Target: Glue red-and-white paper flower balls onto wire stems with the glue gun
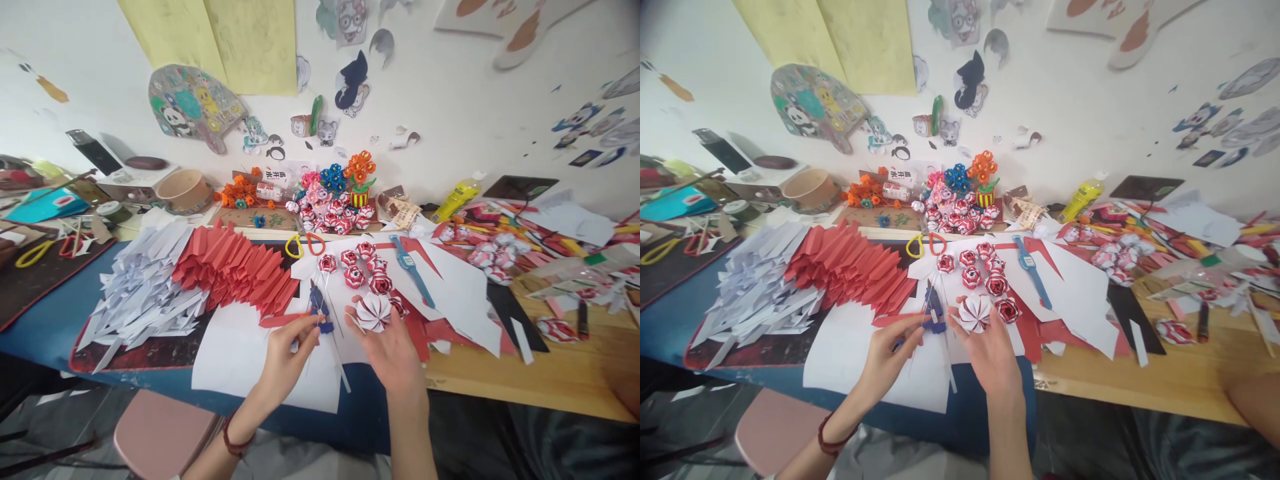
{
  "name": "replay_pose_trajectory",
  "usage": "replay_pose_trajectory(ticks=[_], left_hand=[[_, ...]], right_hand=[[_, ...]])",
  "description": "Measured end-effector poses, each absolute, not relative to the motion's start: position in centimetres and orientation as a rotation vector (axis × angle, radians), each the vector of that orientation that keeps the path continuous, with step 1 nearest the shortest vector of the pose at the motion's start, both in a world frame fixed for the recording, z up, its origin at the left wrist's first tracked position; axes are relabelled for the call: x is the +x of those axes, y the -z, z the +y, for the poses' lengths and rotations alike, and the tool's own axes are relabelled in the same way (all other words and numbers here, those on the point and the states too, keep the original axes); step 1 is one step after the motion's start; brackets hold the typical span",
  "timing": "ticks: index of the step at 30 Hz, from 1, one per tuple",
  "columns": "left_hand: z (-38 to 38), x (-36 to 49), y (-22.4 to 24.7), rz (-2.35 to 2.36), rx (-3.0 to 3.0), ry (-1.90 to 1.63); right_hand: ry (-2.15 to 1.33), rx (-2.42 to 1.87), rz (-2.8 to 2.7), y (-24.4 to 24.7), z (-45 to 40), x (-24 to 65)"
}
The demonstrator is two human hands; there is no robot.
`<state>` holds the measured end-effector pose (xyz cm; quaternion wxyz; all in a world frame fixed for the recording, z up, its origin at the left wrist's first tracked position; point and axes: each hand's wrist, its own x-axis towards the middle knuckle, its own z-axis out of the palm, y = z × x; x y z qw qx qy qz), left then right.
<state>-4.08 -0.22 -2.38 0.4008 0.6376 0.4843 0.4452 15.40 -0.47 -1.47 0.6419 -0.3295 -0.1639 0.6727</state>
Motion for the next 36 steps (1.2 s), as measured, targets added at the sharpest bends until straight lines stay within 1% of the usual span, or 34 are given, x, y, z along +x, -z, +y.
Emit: replay_pose_trajectory(ticks=[8, 17, 20, 24, 29, 36], left_hand=[[-0.6, -4.7, 1.1, 1.119, 1.572, -1.19], [-0.9, -5.0, 0.6, 0.983, 1.6, -1.27], [-0.9, -5.0, 0.6, 0.945, 1.625, -1.335], [-0.7, -4.9, -0.2, 0.931, 1.715, -1.51], [-0.4, -4.8, -1.2, 0.957, 1.806, -1.696], [-0.5, -4.9, -0.7, 1.019, 1.851, -1.654]], right_hand=[[-1.392, -0.923, -0.561, 2.4, -0.9, 16.2], [-1.331, -0.869, -0.528, 2.0, -1.3, 15.8], [-1.313, -0.881, -0.556, 2.0, -1.4, 15.9], [-1.293, -0.853, -0.589, 2.2, -1.4, 15.9], [-1.248, -0.879, -0.625, 3.8, -1.3, 16.0], [-0.954, -1.124, -0.742, 6.8, -1.3, 15.6]])
